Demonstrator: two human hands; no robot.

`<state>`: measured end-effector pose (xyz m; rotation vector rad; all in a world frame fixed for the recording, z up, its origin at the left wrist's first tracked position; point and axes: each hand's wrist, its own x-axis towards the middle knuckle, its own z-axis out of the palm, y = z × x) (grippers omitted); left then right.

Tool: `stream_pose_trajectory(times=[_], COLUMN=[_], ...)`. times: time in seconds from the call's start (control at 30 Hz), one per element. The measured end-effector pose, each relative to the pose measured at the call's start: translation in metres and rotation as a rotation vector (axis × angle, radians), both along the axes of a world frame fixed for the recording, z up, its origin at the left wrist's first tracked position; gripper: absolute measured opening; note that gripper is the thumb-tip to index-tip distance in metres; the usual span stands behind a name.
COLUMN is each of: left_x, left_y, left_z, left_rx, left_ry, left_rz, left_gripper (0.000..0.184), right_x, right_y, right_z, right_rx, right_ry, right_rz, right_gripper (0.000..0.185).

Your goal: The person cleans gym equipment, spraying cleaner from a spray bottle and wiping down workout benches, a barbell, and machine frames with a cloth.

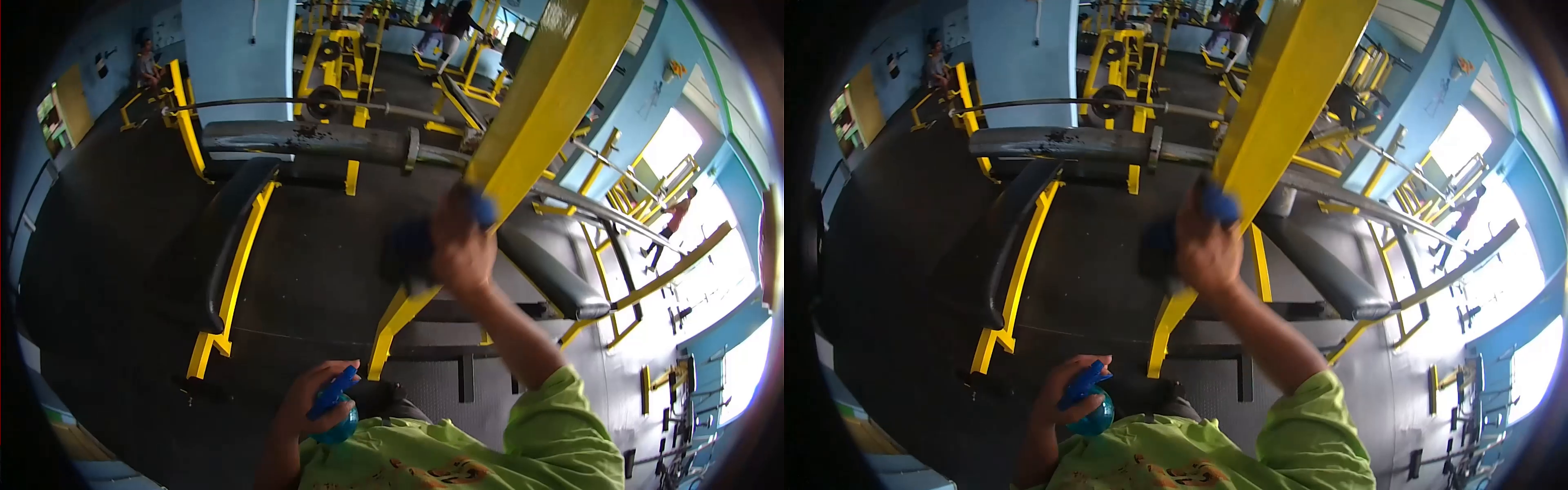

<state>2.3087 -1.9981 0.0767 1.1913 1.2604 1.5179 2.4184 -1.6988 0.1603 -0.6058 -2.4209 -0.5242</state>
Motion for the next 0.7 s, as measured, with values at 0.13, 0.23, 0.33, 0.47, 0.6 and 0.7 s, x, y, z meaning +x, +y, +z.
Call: stream_pose_trajectory(times=[0.13,0.23,0.33,0.47,0.6,0.7], left_x=[-0.004,0.003,-0.004,-0.026,-0.038,-0.047], left_y=[0.017,0.025,0.013,0.000,-0.014,-0.014], left_z=[-0.011,-0.003,-0.021,-0.018,-0.024,-0.034], left_rx=[0.084,0.050,-0.013,-0.169,-0.287,-0.260], left_ry=[0.203,0.123,0.067,0.098,0.161,0.187], left_rz=[-0.067,-0.056,0.010,0.008,0.003,0.014], left_gripper=[0.050,0.048,0.049,0.048,0.047,0.050], right_x=[-0.015,-0.020,-0.012,-0.023,-0.035,-0.001], right_y=[0.006,0.013,0.017,0.030,-0.007,0.009], right_z=[0.063,0.026,-0.064,-0.182,-0.160,-0.124], right_rx=[0.256,0.295,0.128,0.125,-0.323,-0.759], right_ry=[0.199,0.338,0.482,0.952,1.073,1.199], right_rz=[-0.052,-0.116,-0.074,-0.107,-0.455,0.379], right_gripper=[0.042,0.051,0.070,0.077,0.075,0.091])
